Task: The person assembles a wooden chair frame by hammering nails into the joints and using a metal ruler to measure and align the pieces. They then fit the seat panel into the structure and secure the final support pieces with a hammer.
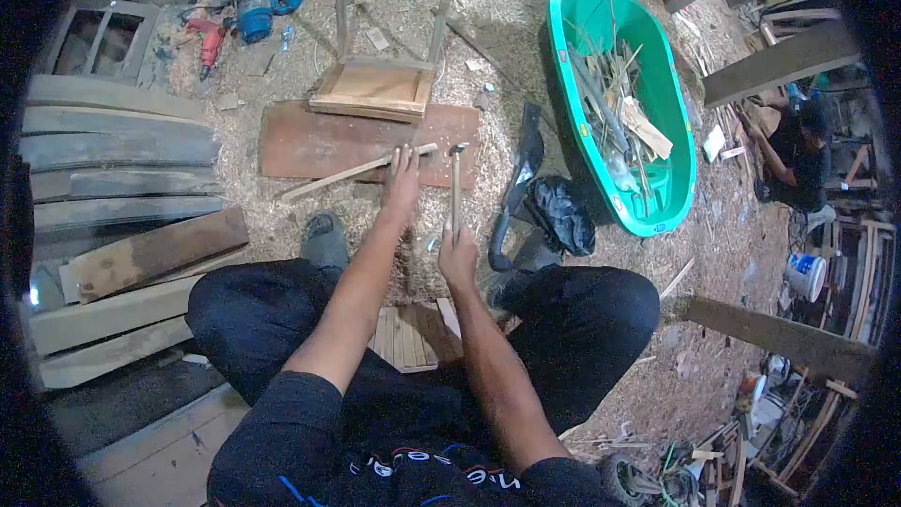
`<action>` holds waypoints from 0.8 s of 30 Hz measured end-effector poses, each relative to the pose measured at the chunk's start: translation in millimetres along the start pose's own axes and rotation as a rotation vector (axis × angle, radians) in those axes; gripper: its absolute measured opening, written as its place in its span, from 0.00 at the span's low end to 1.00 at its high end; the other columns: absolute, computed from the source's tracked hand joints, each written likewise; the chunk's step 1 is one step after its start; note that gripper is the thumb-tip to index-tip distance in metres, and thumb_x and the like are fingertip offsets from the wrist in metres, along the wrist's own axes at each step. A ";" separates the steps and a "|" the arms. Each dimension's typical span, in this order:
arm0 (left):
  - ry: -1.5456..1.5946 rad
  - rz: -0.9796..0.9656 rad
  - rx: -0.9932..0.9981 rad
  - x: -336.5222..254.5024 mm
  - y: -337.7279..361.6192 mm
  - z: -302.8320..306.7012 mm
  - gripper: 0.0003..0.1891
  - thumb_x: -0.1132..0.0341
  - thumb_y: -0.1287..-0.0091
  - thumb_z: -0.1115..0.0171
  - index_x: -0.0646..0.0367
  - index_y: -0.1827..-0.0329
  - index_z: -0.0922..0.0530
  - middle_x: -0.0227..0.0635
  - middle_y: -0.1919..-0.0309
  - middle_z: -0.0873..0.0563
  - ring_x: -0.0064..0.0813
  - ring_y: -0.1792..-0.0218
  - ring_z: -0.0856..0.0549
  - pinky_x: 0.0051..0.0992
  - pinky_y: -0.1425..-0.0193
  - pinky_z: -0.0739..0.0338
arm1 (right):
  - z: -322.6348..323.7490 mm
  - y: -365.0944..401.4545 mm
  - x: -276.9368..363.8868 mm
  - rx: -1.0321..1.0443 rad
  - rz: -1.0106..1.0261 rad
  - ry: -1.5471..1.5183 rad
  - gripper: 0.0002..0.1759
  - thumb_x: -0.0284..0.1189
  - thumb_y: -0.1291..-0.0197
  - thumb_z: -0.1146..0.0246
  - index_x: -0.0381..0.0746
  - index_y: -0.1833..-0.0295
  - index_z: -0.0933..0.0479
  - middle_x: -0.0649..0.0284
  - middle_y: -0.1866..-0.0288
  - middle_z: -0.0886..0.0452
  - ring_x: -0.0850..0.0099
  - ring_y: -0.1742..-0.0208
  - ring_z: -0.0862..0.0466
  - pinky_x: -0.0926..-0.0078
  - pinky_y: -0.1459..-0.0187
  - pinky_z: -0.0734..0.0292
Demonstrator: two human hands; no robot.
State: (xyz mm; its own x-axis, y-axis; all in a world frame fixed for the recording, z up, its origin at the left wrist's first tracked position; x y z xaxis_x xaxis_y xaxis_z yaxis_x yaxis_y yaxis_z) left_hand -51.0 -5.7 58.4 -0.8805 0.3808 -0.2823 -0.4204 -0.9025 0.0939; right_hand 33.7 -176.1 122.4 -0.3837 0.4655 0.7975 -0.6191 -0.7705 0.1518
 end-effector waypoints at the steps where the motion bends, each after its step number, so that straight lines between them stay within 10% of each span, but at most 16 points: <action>1: 0.022 0.018 0.038 2.4 -8.5 3.1 0.28 0.65 0.31 0.47 0.52 0.26 0.37 0.35 0.25 0.39 0.36 0.25 0.40 0.56 0.26 0.47 | -1.5 0.5 -2.2 0.023 -0.046 0.002 0.19 0.40 0.31 0.44 0.32 0.58 0.27 0.41 0.71 0.22 0.41 0.66 0.21 0.53 0.65 0.28; 6: -0.180 0.005 0.248 -6.0 -33.8 32.3 0.20 0.63 0.31 0.46 0.54 0.37 0.26 0.36 0.40 0.20 0.36 0.36 0.25 0.50 0.32 0.36 | -6.0 2.4 -0.3 0.068 -0.150 -0.039 0.19 0.42 0.31 0.44 0.34 0.60 0.26 0.44 0.73 0.23 0.44 0.68 0.20 0.53 0.65 0.28; 24: 0.518 -0.374 -0.092 -59.4 18.5 169.4 0.11 0.64 0.33 0.46 0.61 0.57 0.22 0.51 0.61 0.16 0.57 0.57 0.18 0.49 0.52 0.23 | 71.7 -57.5 128.9 -0.262 0.056 -0.233 0.12 0.33 0.39 0.33 0.36 0.57 0.21 0.53 0.69 0.17 0.61 0.67 0.16 0.64 0.64 0.23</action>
State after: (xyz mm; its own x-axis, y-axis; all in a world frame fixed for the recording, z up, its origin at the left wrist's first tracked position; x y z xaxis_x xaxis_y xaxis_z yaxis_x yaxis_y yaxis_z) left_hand -43.6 -10.9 238.7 -0.4486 0.5467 -0.7070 -0.6374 -0.7502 -0.1756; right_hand 69.0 -103.1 258.4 -0.2741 0.2908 0.9167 -0.7678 -0.6402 -0.0265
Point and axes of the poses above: each hand's wrist, its own y-axis away from the middle knuckle, its own z-axis out of the back of the hand, x = y × z, the point moved 3 cm from there along -y, towards the middle knuckle
